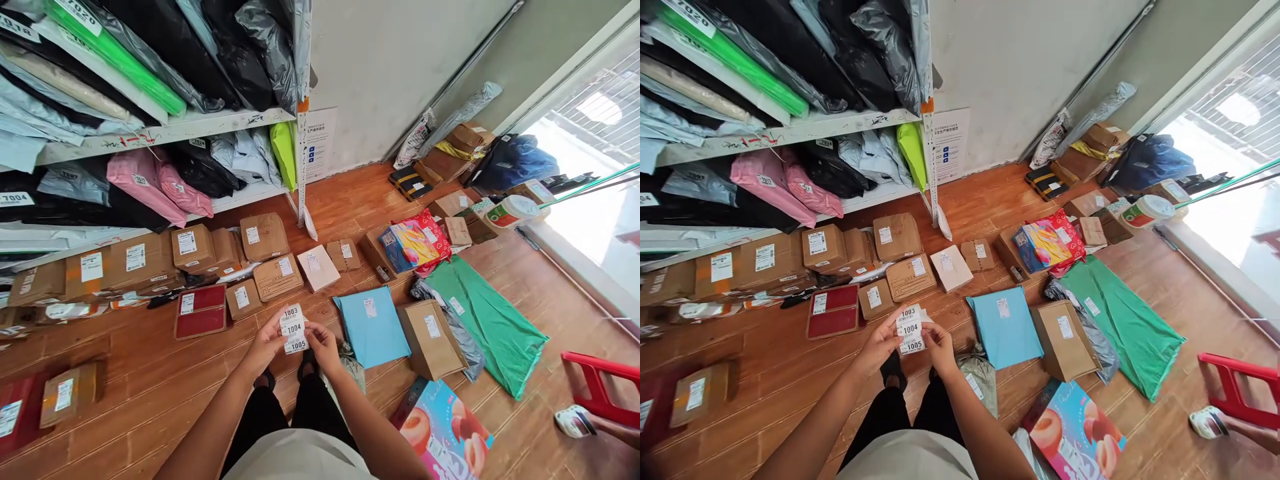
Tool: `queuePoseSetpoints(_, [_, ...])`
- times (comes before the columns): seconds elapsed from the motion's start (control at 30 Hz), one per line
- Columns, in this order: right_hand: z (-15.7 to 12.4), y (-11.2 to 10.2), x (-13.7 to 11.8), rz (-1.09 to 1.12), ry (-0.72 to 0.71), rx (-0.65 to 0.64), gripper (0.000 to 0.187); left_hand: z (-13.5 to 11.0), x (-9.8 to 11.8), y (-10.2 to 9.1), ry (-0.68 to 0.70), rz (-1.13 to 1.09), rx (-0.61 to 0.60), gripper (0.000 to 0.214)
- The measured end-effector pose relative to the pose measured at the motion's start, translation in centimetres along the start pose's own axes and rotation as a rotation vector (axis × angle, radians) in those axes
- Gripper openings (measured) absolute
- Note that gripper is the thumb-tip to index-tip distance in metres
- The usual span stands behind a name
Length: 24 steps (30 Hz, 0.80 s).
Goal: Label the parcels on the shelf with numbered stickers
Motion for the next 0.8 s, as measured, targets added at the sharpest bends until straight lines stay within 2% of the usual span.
queuePoseSetpoints(0.1, [-0.3,-0.8,-0.1,0.021,0.014,-0.010,0.032,0.2,-0.9,0.8,0.024,0.013,-0.001,0.099])
queuePoseSetpoints(0.2, [-0.8,-1.3,0.1,0.042,0.029,-0.015,0.033,0.1,-2.0,1.1,0.040,0.057,0.011,0.096])
queuePoseSetpoints(0.5, [-2.0,-2.0,1.6,0.053,0.064,-0.027,0.033,-1.2,-4.4,0.9,-0.001,0.091,0.100,0.093])
queuePoseSetpoints(0.8, [-3.0,-1.9,3.4,0.034,0.091,-0.088,0.039,-2.6,-5.8,0.5,-0.018,-0.006,0.212,0.100])
Point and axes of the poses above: each hand's wrist, its own z-axis towards the middle knuckle, its own y-axis out of the palm, x = y × z, the point moved 2 cm from there along z, towards the middle knuckle, and after that the axes turned 2 degrees about -x, right-handed, at the moved point
